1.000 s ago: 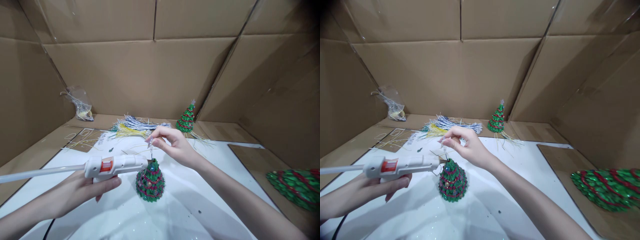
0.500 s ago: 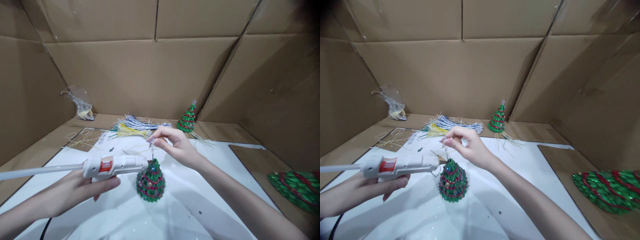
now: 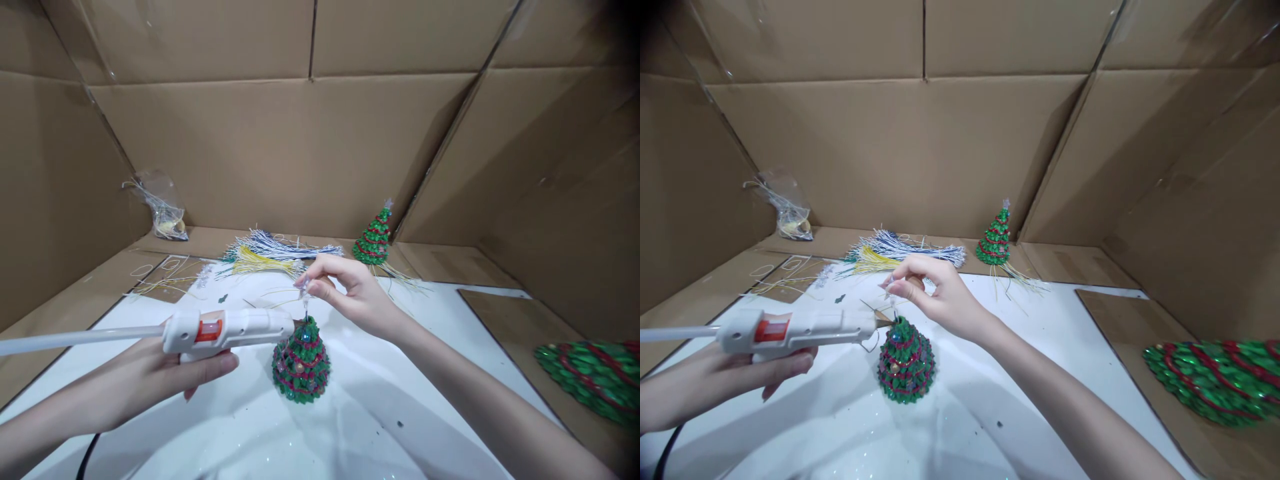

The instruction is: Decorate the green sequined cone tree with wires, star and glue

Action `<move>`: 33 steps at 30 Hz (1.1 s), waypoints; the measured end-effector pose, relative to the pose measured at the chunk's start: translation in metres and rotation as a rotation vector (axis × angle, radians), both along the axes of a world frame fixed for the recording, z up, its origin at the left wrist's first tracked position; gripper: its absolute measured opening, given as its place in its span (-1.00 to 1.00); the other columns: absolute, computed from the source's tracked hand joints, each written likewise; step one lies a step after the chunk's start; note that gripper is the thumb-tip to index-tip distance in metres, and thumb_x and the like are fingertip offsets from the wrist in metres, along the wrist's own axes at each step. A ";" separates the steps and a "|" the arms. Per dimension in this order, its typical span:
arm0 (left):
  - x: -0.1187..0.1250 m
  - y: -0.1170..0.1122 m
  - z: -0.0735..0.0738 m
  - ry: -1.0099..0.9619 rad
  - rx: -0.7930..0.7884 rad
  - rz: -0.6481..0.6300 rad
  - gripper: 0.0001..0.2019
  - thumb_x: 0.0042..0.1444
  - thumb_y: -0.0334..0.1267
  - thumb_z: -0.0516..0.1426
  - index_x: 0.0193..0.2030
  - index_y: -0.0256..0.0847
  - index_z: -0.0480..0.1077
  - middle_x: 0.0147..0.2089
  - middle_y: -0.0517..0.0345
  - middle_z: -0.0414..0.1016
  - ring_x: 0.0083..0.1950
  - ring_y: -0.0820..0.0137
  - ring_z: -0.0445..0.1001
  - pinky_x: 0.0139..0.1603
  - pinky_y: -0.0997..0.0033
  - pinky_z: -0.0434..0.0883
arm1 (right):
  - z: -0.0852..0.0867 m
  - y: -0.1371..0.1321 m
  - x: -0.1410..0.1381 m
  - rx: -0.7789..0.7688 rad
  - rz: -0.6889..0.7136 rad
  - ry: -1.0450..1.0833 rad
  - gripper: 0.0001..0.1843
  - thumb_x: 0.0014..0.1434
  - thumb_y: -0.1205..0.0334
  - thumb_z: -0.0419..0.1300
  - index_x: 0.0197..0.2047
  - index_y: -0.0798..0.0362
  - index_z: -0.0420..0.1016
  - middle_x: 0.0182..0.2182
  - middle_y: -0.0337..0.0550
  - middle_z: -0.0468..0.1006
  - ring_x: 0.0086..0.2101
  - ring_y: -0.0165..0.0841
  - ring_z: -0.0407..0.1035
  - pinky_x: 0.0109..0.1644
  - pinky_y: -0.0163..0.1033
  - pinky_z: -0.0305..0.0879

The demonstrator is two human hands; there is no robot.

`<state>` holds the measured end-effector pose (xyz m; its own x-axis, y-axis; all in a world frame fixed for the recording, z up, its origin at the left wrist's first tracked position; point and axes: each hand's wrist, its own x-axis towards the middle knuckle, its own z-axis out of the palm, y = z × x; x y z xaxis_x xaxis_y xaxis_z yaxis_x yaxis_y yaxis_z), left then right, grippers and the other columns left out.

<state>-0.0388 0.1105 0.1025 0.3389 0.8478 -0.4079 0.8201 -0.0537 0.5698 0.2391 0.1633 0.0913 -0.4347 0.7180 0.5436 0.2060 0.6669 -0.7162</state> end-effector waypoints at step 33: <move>0.002 -0.001 0.006 0.021 0.074 0.033 -0.54 0.08 0.19 0.04 -0.56 -0.18 0.26 -0.46 0.23 0.37 -0.35 0.39 0.40 -0.31 0.54 0.36 | 0.001 -0.004 0.006 -0.002 -0.014 0.016 -0.79 0.23 0.17 0.12 -0.36 0.09 0.48 -0.41 -0.15 0.54 -0.47 -0.44 0.28 -0.36 -0.28 0.20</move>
